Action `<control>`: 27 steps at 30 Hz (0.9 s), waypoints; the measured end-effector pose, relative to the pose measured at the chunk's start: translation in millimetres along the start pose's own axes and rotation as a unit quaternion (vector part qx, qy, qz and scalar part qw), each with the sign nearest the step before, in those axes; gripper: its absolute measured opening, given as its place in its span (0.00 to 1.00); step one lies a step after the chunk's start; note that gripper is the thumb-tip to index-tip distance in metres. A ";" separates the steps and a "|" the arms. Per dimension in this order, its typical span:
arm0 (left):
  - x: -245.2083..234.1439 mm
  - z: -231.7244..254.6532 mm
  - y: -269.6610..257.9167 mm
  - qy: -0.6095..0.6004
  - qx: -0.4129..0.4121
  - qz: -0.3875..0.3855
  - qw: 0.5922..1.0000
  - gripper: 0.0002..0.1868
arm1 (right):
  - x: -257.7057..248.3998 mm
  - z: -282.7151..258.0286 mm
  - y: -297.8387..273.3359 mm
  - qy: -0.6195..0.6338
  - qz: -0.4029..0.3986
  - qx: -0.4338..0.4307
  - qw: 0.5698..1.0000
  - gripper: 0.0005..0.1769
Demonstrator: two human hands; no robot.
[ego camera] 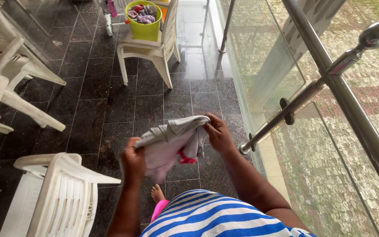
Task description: Hanging various items of laundry onto a drying rack on a balcony.
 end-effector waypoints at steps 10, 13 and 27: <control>-26.2 16.9 50.4 -0.146 0.115 -0.041 0.982 0.23 | 11.8 -2.4 47.7 -0.029 0.028 0.076 0.996 0.13; -30.4 27.9 65.7 -0.003 0.115 -0.126 0.985 0.23 | 10.0 27.1 71.1 -0.162 0.007 0.166 0.973 0.13; -114.8 -30.8 167.4 0.110 0.065 -0.015 0.992 0.07 | 58.0 46.3 158.3 -0.279 0.049 0.062 0.957 0.12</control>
Point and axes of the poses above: each hand's wrist, its own y-axis towards the middle knuckle, its own x-axis out of the palm, z = x × y, the point moved 6 cm from there along y, towards the middle knuckle, and after that the axes turned 2 degrees about y, right-handed, at the moved point
